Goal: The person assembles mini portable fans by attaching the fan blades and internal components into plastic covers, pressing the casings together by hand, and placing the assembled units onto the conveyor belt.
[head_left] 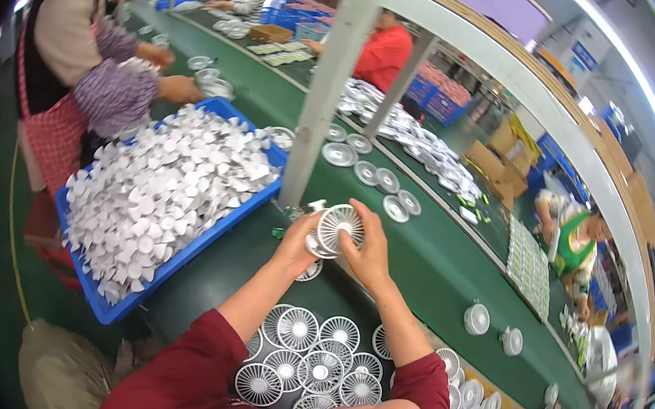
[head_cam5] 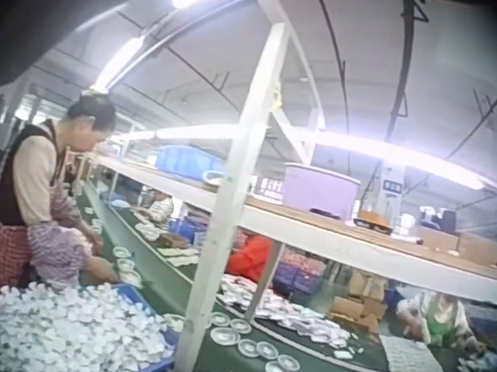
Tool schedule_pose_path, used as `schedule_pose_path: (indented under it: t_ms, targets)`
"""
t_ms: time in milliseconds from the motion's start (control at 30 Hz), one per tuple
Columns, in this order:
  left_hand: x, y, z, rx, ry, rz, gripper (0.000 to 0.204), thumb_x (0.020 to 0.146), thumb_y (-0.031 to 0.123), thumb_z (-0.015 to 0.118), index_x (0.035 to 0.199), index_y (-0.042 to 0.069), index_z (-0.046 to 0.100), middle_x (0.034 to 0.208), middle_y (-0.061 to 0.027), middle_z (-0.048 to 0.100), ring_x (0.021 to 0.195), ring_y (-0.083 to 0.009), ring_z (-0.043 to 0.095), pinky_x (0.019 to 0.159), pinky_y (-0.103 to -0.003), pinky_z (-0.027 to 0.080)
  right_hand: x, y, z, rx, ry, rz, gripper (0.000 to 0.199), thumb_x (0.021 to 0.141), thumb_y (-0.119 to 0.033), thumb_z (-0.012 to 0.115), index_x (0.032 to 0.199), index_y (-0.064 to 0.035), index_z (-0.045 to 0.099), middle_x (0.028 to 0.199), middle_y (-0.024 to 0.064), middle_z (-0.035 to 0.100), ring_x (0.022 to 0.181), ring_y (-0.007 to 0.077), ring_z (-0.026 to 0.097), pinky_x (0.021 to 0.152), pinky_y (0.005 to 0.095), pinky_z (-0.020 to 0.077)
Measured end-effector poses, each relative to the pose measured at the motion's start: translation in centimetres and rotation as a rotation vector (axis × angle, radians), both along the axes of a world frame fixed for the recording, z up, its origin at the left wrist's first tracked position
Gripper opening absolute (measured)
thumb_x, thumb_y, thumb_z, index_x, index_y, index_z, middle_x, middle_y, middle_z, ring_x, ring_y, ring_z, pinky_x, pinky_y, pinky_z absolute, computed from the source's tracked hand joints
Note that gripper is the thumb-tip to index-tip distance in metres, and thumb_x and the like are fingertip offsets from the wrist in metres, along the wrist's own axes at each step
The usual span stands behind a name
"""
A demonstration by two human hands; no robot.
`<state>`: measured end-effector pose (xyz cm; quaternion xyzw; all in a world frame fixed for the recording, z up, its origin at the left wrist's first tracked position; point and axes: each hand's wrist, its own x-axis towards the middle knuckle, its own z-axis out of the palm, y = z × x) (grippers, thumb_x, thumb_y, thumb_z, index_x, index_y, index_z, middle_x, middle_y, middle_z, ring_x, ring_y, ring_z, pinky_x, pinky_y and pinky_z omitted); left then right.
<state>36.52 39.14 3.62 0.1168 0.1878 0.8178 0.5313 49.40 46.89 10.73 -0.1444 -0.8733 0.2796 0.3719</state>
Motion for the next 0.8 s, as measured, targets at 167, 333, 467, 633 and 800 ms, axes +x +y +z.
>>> schedule_pose_path:
  t_ms: [167, 333, 467, 633, 800]
  targets:
    - [-0.8, -0.8, 1.6, 0.183, -0.139, -0.201, 0.040, 0.101, 0.040, 0.046, 0.127, 0.011, 0.055, 0.122, -0.0079, 0.063, 0.112, -0.0234, 0.062, 0.094, -0.044, 0.050, -1.6, -0.6, 0.3, 0.328, -0.065, 0.019, 0.054, 0.081, -0.007, 0.060, 0.134, -0.0107, 0.052, 0.133, 0.0186, 0.048, 0.119, 0.0374, 0.049, 0.098, 0.0441, 0.0447]
    - [-2.3, -2.2, 2.2, 0.131, -0.186, -0.178, 0.034, 0.100, 0.037, 0.049, 0.120, 0.011, 0.058, 0.116, -0.0085, 0.065, 0.106, -0.0238, 0.063, 0.090, -0.042, 0.052, -2.0, -2.2, 0.8, 0.222, -0.136, 0.133, 0.059, 0.084, -0.025, 0.065, 0.138, -0.0115, 0.047, 0.134, 0.0208, 0.048, 0.118, 0.0396, 0.051, 0.096, 0.0453, 0.0456]
    - [0.5, -1.5, 3.5, 0.036, 0.095, 0.256, 0.027, 0.100, 0.030, 0.053, 0.117, 0.009, 0.049, 0.109, -0.0047, 0.057, 0.099, -0.0131, 0.057, 0.086, -0.032, 0.047, -2.2, -1.7, -0.2, 0.106, -0.111, 0.086, 0.063, 0.090, -0.043, 0.057, 0.138, -0.0047, 0.044, 0.130, 0.0235, 0.052, 0.115, 0.0421, 0.056, 0.096, 0.0441, 0.0462]
    - [1.8, -1.5, 4.3, -0.188, 0.906, 0.826, 0.028, 0.097, 0.020, 0.052, 0.120, 0.003, 0.047, 0.120, -0.0155, 0.052, 0.109, -0.0292, 0.052, 0.095, -0.040, 0.040, -3.8, -3.3, -0.6, -0.290, 0.009, 0.073, 0.057, 0.099, -0.046, 0.039, 0.135, -0.0022, 0.044, 0.120, 0.0191, 0.062, 0.108, 0.0292, 0.063, 0.090, 0.0392, 0.0488]
    - [0.1, -3.5, 5.1, -0.064, 0.968, 0.874, 0.029, 0.100, 0.018, 0.046, 0.122, 0.000, 0.052, 0.122, -0.0131, 0.056, 0.111, -0.0214, 0.054, 0.097, -0.034, 0.041, -4.5, -4.4, -0.1, -0.344, -0.041, 0.079, 0.053, 0.094, -0.031, 0.039, 0.138, -0.0024, 0.041, 0.133, 0.0182, 0.050, 0.122, 0.0302, 0.051, 0.101, 0.0374, 0.0396]
